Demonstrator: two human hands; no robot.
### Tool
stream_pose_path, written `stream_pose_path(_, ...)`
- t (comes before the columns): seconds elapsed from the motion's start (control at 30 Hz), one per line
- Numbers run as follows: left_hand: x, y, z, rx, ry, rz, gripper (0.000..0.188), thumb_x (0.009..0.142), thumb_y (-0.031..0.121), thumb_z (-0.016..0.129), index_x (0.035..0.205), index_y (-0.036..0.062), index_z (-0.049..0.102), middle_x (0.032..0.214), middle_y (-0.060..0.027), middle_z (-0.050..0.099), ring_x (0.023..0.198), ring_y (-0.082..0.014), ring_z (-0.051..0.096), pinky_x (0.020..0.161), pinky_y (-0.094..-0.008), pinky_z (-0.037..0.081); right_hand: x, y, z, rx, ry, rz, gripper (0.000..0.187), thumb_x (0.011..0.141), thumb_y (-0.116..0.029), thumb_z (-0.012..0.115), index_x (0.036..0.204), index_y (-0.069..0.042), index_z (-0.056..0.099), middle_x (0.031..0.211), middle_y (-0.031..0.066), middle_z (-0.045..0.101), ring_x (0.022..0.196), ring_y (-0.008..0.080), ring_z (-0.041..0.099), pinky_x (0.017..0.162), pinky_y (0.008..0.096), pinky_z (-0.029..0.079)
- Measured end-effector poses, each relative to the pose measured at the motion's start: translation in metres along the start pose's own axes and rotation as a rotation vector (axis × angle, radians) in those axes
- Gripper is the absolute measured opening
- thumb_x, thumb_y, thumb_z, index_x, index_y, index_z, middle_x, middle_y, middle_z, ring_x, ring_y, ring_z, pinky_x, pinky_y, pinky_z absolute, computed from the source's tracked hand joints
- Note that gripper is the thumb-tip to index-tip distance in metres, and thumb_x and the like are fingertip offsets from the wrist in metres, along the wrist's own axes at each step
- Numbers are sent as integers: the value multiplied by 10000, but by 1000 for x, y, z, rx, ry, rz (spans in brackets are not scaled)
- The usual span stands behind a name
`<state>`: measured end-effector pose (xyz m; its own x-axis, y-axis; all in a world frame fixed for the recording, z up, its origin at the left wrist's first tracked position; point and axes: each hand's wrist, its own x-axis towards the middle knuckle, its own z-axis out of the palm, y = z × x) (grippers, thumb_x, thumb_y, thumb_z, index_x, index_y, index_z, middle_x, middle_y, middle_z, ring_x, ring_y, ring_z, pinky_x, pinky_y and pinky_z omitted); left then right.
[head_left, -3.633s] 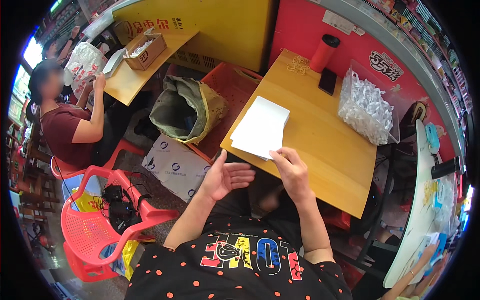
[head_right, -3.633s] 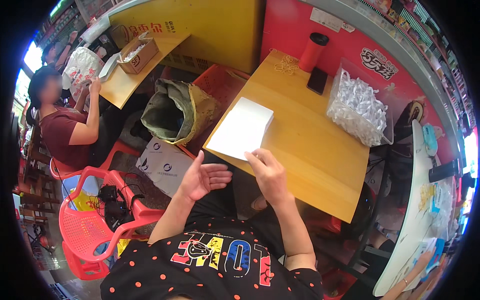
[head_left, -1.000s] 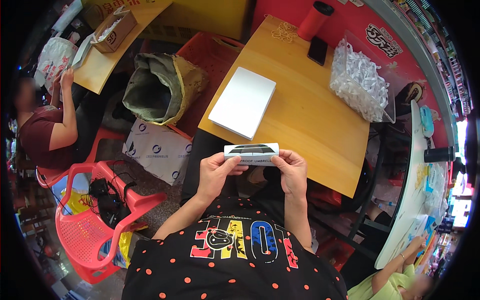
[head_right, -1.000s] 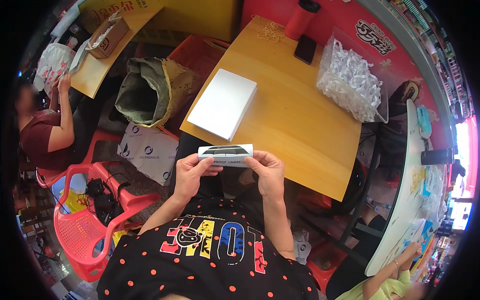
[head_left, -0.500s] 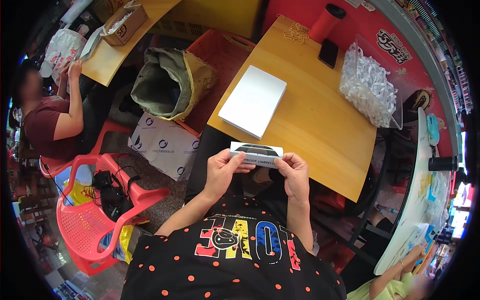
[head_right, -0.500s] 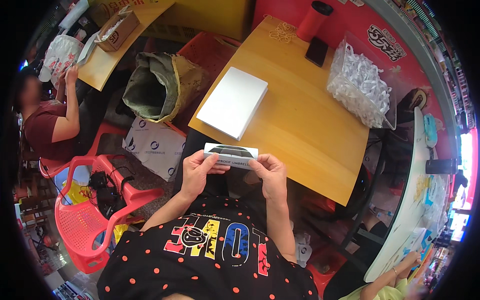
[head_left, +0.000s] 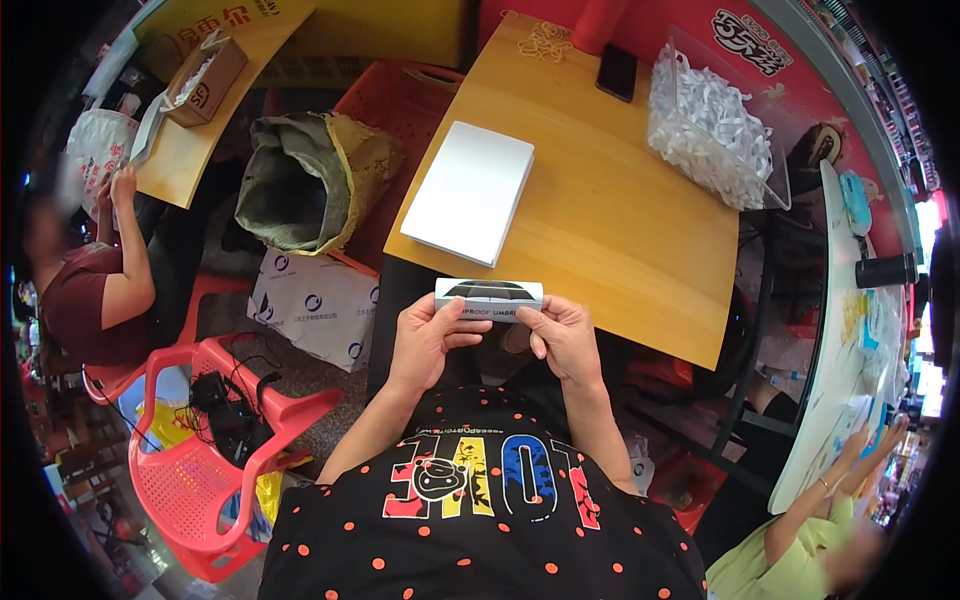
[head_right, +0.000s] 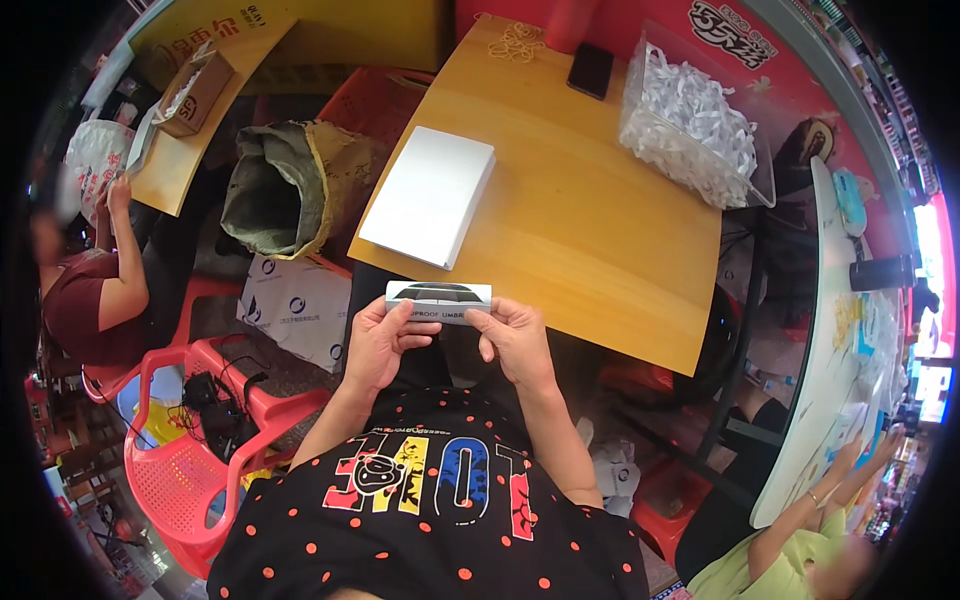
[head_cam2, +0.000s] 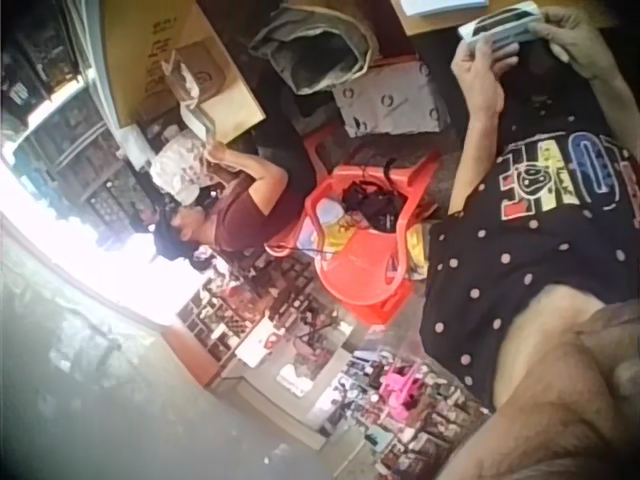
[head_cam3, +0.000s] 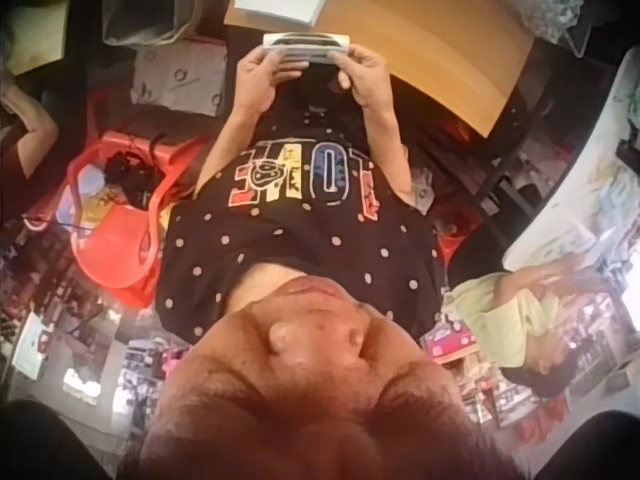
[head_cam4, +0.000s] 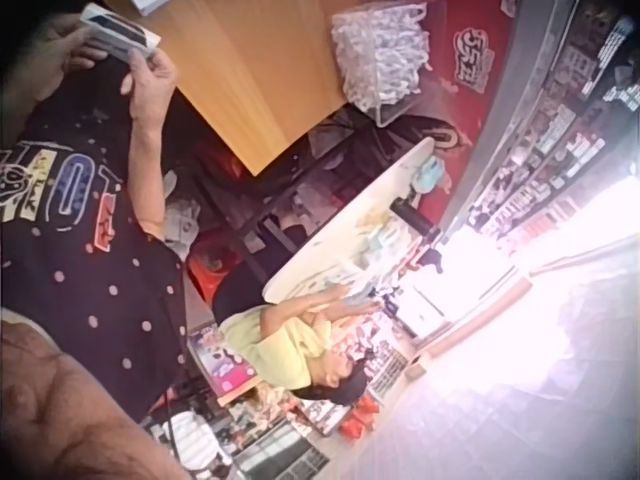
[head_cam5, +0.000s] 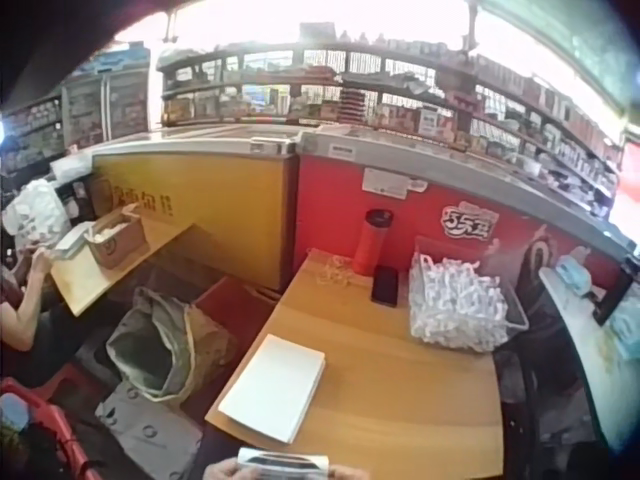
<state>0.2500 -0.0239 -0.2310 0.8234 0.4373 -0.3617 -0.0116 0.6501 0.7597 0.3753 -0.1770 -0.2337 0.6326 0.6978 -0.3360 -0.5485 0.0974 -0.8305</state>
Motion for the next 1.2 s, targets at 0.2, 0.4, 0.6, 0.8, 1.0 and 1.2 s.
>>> stream_pose_path(0.2, 1, 3, -1, 68, -65, -36, 234, 934, 118, 566, 1095, -49, 594, 1005, -160, 668, 862, -214, 690, 698, -267, 579, 0, -1, -1, -14, 26, -21, 161, 871, -38, 633, 990, 69, 654, 798, 90, 676, 438, 34, 467, 395, 154, 350)
stream_pose_path(0.4, 0, 1, 5, 163, -32, 26, 187, 909, 73, 591, 1038, -56, 633, 949, -147, 685, 831, -198, 692, 718, -274, 574, 1, 3, -4, 10, 13, -42, 179, 862, -38, 648, 1005, 70, 651, 822, 100, 682, 437, 32, 466, 396, 155, 352)
stream_pose_path(0.6, 1, 2, 0, 203, -36, 56, 198, 921, 78, 564, 1036, -70, 629, 941, -178, 682, 815, -242, 698, 701, -301, 584, 2, 3, 0, 28, 16, -17, 125, 863, 0, 629, 961, 76, 646, 787, 72, 665, 447, 17, 454, 385, 144, 341)
stream_pose_path(0.8, 0, 2, -4, 221, 3, 108, 211, 926, 85, 564, 1054, -71, 626, 944, -173, 683, 823, -234, 696, 712, -301, 583, -7, -12, 16, -224, 227, -205, 182, 801, 11, 688, 977, 44, 657, 931, 80, 647, 606, 35, 505, 523, 174, 414)
stream_pose_path(1.0, -4, 3, 4, 433, -10, 312, 182, 912, 21, 567, 1042, -93, 623, 935, -151, 684, 832, -215, 688, 734, -294, 578, -11, -22, 11, -971, 161, -644, 209, 725, 5, 731, 916, -31, 654, 815, 75, 581, 619, 146, 568, 552, 265, 461)
stream_pose_path(1.2, -6, 5, 6, 697, -47, 461, 188, 893, -20, 578, 1060, -87, 631, 956, -112, 685, 853, -185, 677, 754, -287, 571, -7, -27, 1, -1115, -38, -799, 156, 731, 43, 670, 846, -12, 581, 862, 114, 609, 794, 291, 611, 700, 354, 497)
